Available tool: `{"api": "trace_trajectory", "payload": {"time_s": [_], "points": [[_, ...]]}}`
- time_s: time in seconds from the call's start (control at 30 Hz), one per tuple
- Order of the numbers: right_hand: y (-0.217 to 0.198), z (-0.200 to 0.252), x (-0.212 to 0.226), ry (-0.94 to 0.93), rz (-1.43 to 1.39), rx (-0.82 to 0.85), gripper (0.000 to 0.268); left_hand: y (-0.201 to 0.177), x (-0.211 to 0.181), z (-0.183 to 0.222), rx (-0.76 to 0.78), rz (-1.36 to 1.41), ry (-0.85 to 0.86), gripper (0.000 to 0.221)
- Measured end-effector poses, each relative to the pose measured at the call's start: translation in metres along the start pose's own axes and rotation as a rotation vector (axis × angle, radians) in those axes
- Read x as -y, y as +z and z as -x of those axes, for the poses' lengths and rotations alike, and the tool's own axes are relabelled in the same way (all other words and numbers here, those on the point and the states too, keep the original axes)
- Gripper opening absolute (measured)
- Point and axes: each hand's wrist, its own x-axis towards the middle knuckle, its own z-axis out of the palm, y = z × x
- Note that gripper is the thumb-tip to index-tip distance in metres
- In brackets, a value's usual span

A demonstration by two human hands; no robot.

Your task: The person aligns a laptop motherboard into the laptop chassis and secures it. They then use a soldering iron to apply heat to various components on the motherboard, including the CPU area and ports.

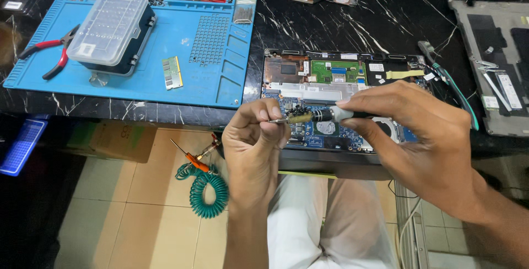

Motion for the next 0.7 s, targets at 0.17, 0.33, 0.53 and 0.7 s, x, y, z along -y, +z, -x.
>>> {"api": "trace_trajectory", "payload": {"time_s": [0.17,0.33,0.53,0.7], "points": [[0.005,-0.001,0.001,0.041,-0.037,0.002,0.016,0.004,-0.003,0.004,-0.065,-0.175,0.088,0.026],[0.012,0.002,-0.001,0.087,-0.085,-0.016,0.016,0.003,-0.004,0.008,-0.105,-0.264,0.135,0.020],[0.015,0.003,0.004,0.074,-0.098,-0.056,0.015,0.005,-0.006,0.010,-0.105,-0.282,0.224,0.018],[0.018,0.004,0.001,0.072,-0.117,-0.079,0.017,0.003,-0.008,0.013,-0.071,-0.335,0.248,0.010]]}}
